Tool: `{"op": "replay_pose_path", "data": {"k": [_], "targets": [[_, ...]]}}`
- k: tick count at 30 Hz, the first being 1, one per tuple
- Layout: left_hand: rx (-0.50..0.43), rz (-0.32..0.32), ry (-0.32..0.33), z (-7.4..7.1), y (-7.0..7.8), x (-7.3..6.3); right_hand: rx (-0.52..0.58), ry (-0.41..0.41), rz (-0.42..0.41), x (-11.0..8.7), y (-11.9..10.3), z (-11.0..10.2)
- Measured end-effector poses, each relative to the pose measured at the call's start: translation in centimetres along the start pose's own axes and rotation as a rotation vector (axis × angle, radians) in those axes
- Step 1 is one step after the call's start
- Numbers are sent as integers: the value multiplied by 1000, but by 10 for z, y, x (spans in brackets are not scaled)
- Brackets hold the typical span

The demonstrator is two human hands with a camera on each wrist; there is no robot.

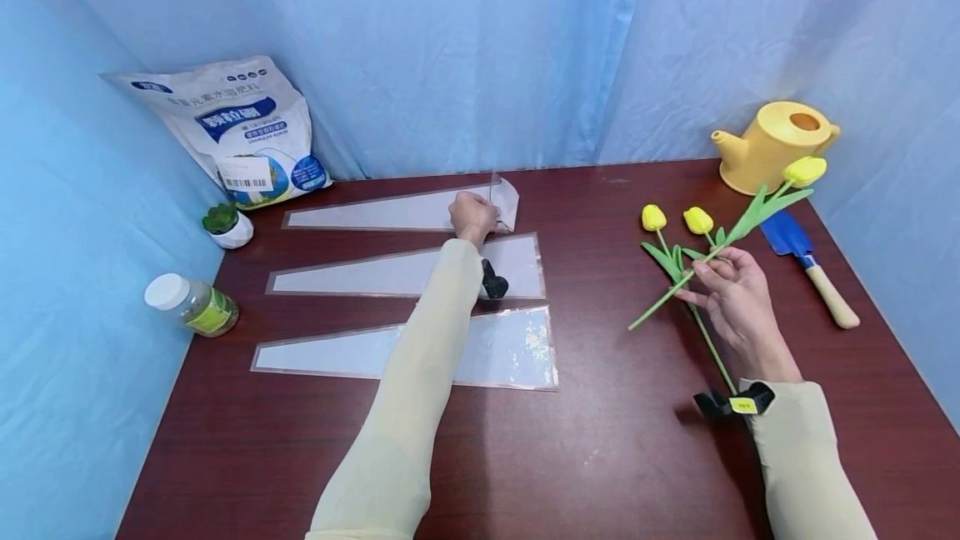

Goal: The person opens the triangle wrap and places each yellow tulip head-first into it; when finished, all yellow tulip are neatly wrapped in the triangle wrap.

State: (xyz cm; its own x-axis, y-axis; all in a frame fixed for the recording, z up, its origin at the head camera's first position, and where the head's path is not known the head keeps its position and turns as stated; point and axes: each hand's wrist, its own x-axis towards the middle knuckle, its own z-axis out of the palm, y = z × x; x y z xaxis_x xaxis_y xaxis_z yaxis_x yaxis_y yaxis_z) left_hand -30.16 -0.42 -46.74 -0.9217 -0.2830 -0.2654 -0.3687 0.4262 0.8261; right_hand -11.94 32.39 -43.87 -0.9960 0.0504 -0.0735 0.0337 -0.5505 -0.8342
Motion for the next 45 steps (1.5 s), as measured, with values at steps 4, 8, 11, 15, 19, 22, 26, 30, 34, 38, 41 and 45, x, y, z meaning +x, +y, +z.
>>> {"op": "replay_pose_path", "data": {"k": [4,8,11,15,19,22,26,30,34,38,41,45], "targets": [[2,1,0,-1,0,0,74,31,15,7,2,9],[-5,-2,-1,-1,0,0,133,77,10,17,5,18],[-3,-4,1,-1,-1,1,145,102,-3,26,9,26],[-3,-9,6,-1,-1,0,123,137,4,40,16,36],[-8,-10,6,-1,-2,0,90,191,11,54,23,48],[-8,-7,5,-1,-1,-1,43,235,3,65,29,59],[-14,-7,0,-1,0,-3,4,277,-11,78,36,73],[-17,-7,-3,-1,1,-3,24,300,-35,90,42,85],[-15,-5,-1,-1,2,-3,35,317,-62,101,47,97],[-19,-3,-2,-1,2,-3,25,329,-75,112,51,108],[-26,-2,-3,-1,1,-2,14,335,-85,120,54,116],[-24,5,-5,-1,-1,-1,23,346,-99,131,58,126]]}}
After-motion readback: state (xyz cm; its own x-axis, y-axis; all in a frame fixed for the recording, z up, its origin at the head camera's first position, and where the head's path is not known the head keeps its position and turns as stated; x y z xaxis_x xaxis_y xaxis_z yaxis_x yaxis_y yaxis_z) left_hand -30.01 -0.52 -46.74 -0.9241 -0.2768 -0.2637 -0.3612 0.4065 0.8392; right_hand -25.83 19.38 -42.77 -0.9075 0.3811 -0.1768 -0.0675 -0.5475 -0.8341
